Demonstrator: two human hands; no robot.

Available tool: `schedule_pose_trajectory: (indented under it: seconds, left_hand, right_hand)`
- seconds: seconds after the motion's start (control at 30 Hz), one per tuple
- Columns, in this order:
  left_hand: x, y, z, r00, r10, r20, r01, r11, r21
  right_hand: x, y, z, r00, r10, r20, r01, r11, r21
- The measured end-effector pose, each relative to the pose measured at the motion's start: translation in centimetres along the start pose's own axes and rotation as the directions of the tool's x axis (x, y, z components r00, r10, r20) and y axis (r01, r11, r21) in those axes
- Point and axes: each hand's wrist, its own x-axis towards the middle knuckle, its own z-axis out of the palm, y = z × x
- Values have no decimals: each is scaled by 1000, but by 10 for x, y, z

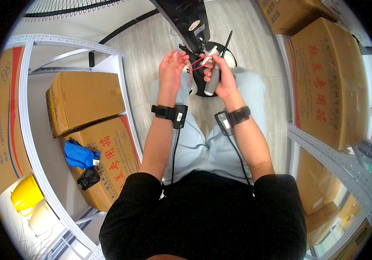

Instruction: The person sits on the floor and uses a screwdriver to manipulate wires and components inside a black plastic housing. They connect wires to a small white circular component and then place it into the housing, securing it with screws.

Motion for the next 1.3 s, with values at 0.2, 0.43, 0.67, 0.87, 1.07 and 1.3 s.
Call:
schedule_pose_trajectory:
  seconds: [0.2,0.43,0.67,0.87,1.07,1.3]
  left_hand:
    - [6,-5,-11,995,-70,66,83,973,-216]
    - [9,-7,-16,981,-117,154,166,917,-363]
    - [9,-8,-17,980,-129,153,177,913,-369]
    - [7,-5,-15,981,-132,141,174,921,-349]
    - [6,-4,-15,984,-120,135,162,918,-361]
    - [7,-3,-12,990,-107,93,133,922,-363]
  right_hand:
    - [-3,0,3,998,41,45,-40,999,-16]
    - [-3,-1,2,998,34,54,-35,999,7]
    - [-4,-2,0,998,27,60,-28,1000,11]
    - [-2,-3,-4,999,14,46,-15,999,28]
    - [-2,-4,-5,999,-23,48,21,999,49]
    - [-2,-5,-3,998,-41,39,39,998,52]
